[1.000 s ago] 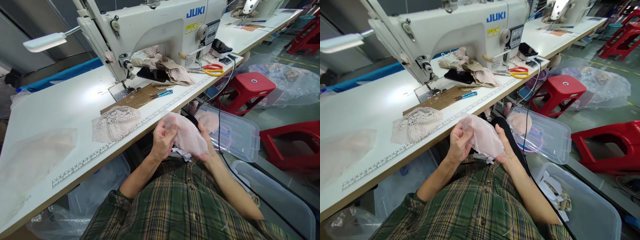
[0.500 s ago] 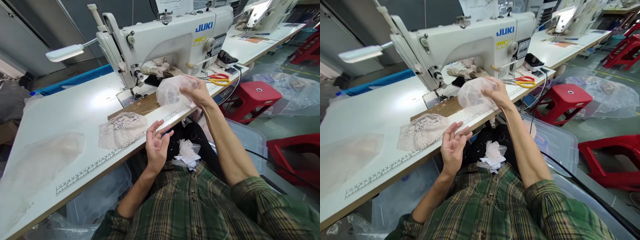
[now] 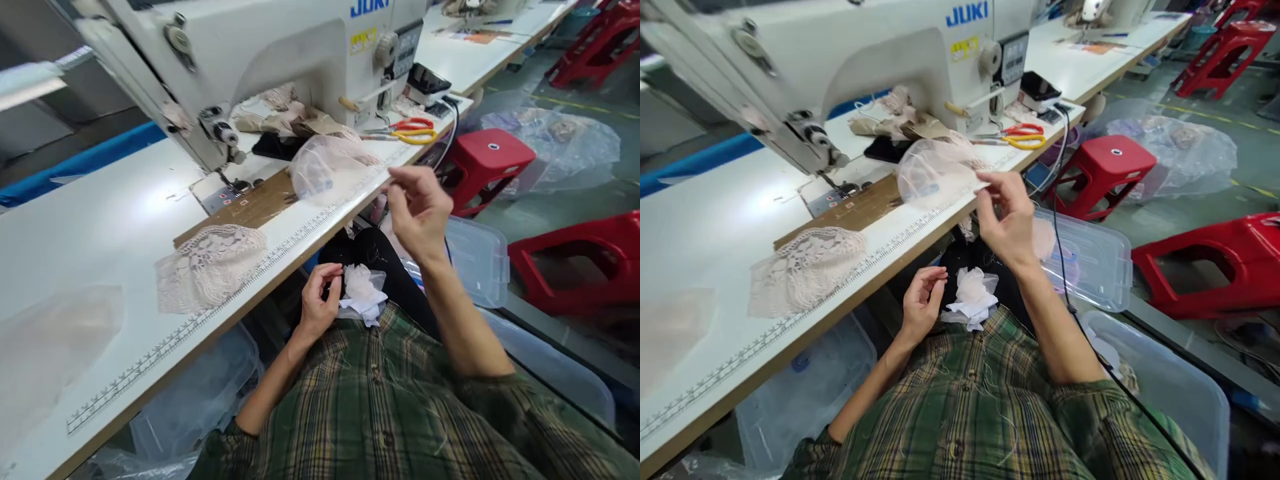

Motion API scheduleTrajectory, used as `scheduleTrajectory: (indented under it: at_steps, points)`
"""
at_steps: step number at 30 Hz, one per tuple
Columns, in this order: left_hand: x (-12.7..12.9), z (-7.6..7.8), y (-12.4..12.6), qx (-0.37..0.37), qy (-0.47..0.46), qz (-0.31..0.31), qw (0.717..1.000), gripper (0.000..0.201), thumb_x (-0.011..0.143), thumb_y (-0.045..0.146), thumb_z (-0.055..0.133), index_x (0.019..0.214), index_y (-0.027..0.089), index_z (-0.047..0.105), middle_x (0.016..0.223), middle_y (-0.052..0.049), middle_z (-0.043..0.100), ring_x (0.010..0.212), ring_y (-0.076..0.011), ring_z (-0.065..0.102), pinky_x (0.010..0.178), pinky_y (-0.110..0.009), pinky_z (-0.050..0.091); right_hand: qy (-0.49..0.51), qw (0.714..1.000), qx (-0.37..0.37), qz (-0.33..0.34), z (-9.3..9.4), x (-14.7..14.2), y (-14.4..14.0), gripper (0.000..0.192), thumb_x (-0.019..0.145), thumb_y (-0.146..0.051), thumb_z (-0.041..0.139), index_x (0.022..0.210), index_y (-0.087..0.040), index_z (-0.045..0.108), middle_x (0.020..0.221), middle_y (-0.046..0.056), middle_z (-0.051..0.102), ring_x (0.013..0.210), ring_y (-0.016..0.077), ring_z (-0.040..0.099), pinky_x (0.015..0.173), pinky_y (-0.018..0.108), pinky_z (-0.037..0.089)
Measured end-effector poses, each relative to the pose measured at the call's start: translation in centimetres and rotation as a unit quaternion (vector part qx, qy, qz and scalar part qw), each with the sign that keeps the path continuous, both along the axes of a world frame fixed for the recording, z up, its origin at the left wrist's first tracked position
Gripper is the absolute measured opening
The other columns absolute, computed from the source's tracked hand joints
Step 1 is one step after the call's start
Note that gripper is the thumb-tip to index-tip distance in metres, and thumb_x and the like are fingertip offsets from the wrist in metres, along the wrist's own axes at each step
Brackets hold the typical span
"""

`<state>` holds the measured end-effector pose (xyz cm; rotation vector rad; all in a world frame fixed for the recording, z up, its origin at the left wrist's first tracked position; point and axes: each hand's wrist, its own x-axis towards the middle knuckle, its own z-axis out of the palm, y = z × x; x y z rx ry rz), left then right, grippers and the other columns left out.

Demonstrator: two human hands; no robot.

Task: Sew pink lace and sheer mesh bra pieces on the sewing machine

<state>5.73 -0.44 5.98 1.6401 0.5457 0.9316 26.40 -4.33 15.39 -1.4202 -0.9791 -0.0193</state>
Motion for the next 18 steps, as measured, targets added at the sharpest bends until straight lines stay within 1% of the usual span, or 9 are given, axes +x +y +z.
scheduleTrajectory:
  at_steps: [3, 6, 8, 10, 12, 14, 15, 17, 18]
  points:
    - [0.6, -2.4, 1.7, -0.084, 0.071, 0.010, 0.994, 0.021, 0.087, 0.032, 0.063, 0.101, 0.017, 0.066, 0.104, -0.009, 0.066, 0.098, -0.0172, 0.063, 0.092, -0.032, 0.050, 0.073, 0.997, -0.030, -0.022, -4.3, -1.5, -3.1, 0.021, 0.089, -0.036, 0.056, 0.103, -0.025, 0.067, 0.104, 0.007, 0.061, 0.087, 0.0193, 0.063, 0.082, 0.036, 0.053]
    - [1.2, -3.9, 3.0, -0.135, 0.125, 0.012, 0.983, 0.025, 0.083, 0.037, 0.067, 0.097, 0.017, 0.066, 0.099, -0.008, 0.068, 0.092, -0.0164, 0.064, 0.087, -0.030, 0.051, 0.121, 0.984, -0.123, -0.039, -9.0, -1.4, -5.3, 0.022, 0.085, -0.031, 0.055, 0.102, -0.022, 0.067, 0.093, 0.006, 0.062, 0.076, 0.0176, 0.061, 0.075, 0.035, 0.052]
    - [1.6, -4.3, 3.3, -0.137, 0.153, -0.012, 0.979, 0.028, 0.080, 0.040, 0.070, 0.093, 0.016, 0.067, 0.093, -0.008, 0.068, 0.085, -0.0161, 0.064, 0.080, -0.028, 0.051, 0.115, 0.974, -0.194, -0.032, -11.1, -1.3, -6.3, 0.023, 0.084, -0.028, 0.054, 0.101, -0.021, 0.067, 0.089, 0.005, 0.062, 0.072, 0.0172, 0.059, 0.071, 0.035, 0.051]
    - [2.1, -4.4, 3.1, -0.137, 0.181, -0.038, 0.973, 0.032, 0.073, 0.041, 0.077, 0.091, 0.015, 0.069, 0.089, -0.008, 0.068, 0.080, -0.0164, 0.063, 0.072, -0.026, 0.051, 0.091, 0.966, -0.243, -0.013, -12.2, -1.5, -7.0, 0.023, 0.083, -0.025, 0.053, 0.099, -0.020, 0.068, 0.091, 0.007, 0.061, 0.073, 0.0177, 0.058, 0.069, 0.035, 0.051]
    - [2.4, -4.3, 2.5, -0.099, 0.216, -0.055, 0.970, 0.043, 0.064, 0.039, 0.084, 0.096, 0.016, 0.068, 0.093, -0.008, 0.066, 0.078, -0.0166, 0.062, 0.065, -0.026, 0.050, 0.046, 0.962, -0.269, 0.024, -12.6, -1.8, -7.3, 0.029, 0.082, -0.019, 0.051, 0.105, -0.019, 0.069, 0.099, 0.009, 0.061, 0.082, 0.0202, 0.059, 0.075, 0.037, 0.052]
    - [2.5, -4.2, 2.1, -0.020, 0.242, -0.052, 0.969, 0.057, 0.061, 0.037, 0.086, 0.109, 0.017, 0.064, 0.105, -0.009, 0.062, 0.080, -0.0167, 0.061, 0.064, -0.026, 0.051, -0.031, 0.952, -0.296, 0.075, -12.7, -2.0, -7.3, 0.042, 0.080, -0.011, 0.048, 0.117, -0.018, 0.067, 0.112, 0.014, 0.059, 0.101, 0.0250, 0.058, 0.088, 0.043, 0.050]
    - [2.5, -4.1, 1.9, 0.026, 0.247, -0.053, 0.967, 0.062, 0.062, 0.037, 0.085, 0.116, 0.018, 0.061, 0.111, -0.010, 0.059, 0.082, -0.0169, 0.060, 0.065, -0.027, 0.052, -0.076, 0.940, -0.316, 0.101, -12.7, -2.1, -7.2, 0.049, 0.078, -0.008, 0.048, 0.123, -0.018, 0.065, 0.120, 0.015, 0.056, 0.110, 0.0279, 0.054, 0.093, 0.046, 0.048]
    - [2.3, -4.0, 1.7, 0.103, 0.244, -0.071, 0.962, 0.061, 0.067, 0.036, 0.082, 0.121, 0.019, 0.060, 0.120, -0.011, 0.054, 0.090, -0.0188, 0.060, 0.072, -0.030, 0.054, -0.153, 0.910, -0.362, 0.133, -12.8, -2.1, -6.7, 0.055, 0.076, -0.003, 0.048, 0.126, -0.019, 0.064, 0.132, 0.017, 0.050, 0.122, 0.0331, 0.046, 0.098, 0.053, 0.043]
    - [2.2, -3.9, 1.7, 0.131, 0.242, -0.085, 0.958, 0.054, 0.069, 0.035, 0.080, 0.117, 0.019, 0.062, 0.120, -0.011, 0.053, 0.093, -0.0203, 0.059, 0.076, -0.033, 0.054, -0.175, 0.897, -0.382, 0.137, -12.9, -2.0, -6.4, 0.053, 0.076, -0.003, 0.049, 0.123, -0.019, 0.066, 0.134, 0.018, 0.049, 0.123, 0.0350, 0.044, 0.098, 0.056, 0.042]
